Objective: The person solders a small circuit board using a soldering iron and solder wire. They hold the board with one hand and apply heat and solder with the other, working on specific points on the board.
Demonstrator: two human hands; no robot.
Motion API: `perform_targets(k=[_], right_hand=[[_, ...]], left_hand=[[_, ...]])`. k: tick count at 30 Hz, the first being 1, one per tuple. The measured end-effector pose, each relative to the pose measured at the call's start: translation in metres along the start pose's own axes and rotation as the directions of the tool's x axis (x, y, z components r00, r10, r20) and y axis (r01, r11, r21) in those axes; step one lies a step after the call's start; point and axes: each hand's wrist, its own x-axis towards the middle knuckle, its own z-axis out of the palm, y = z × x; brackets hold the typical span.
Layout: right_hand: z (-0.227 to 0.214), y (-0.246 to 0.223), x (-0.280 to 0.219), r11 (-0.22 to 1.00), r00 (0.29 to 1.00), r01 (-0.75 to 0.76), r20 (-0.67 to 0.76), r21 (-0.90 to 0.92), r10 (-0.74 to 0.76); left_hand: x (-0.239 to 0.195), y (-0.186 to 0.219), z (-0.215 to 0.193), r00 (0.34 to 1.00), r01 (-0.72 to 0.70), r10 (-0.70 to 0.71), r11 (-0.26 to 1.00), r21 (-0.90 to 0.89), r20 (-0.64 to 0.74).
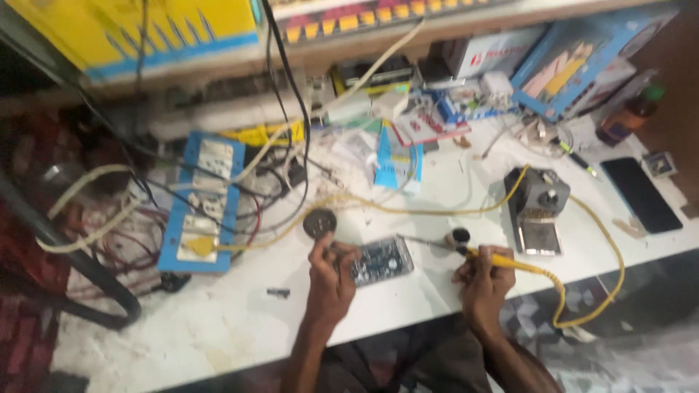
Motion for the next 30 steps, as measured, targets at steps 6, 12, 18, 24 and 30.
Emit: perform_targets(k=[6, 12, 18, 24, 30], right_hand=[[0.002, 0.001, 0.003, 1.0, 1.0, -0.021, -0.008, -0.005, 0.021], [-0.001, 0.004, 0.003, 0.999, 0.999, 0.039, 0.032, -0.002, -0.039], [0.001, -0.002, 0.0, 0.999, 0.999, 0.036, 0.035, -0.01, -0.035], [0.002, -0.007, 0.001, 0.998, 0.998, 0.052, 0.044, -0.034, -0.05], [0.002, -0.006, -0.001, 0.999, 0.999, 0.04, 0.033, -0.004, -0.039]], left_hand=[[0.003, 0.003, -0.002, 0.999, 0.002, -0.001, 1.0, -0.029, 0.042], [0.01, 0.01, -0.007, 0.991, 0.102, -0.105, 0.994, 0.038, 0.086], [0.013, 0.021, -0.007, 0.992, -0.126, 0.119, 0.975, 0.183, 0.049], [0.013, 0.02, -0.005, 0.998, 0.023, -0.027, 0.998, 0.064, 0.063], [0.018, 0.016, -0.007, 0.998, 0.052, -0.05, 0.996, -0.069, 0.031]])
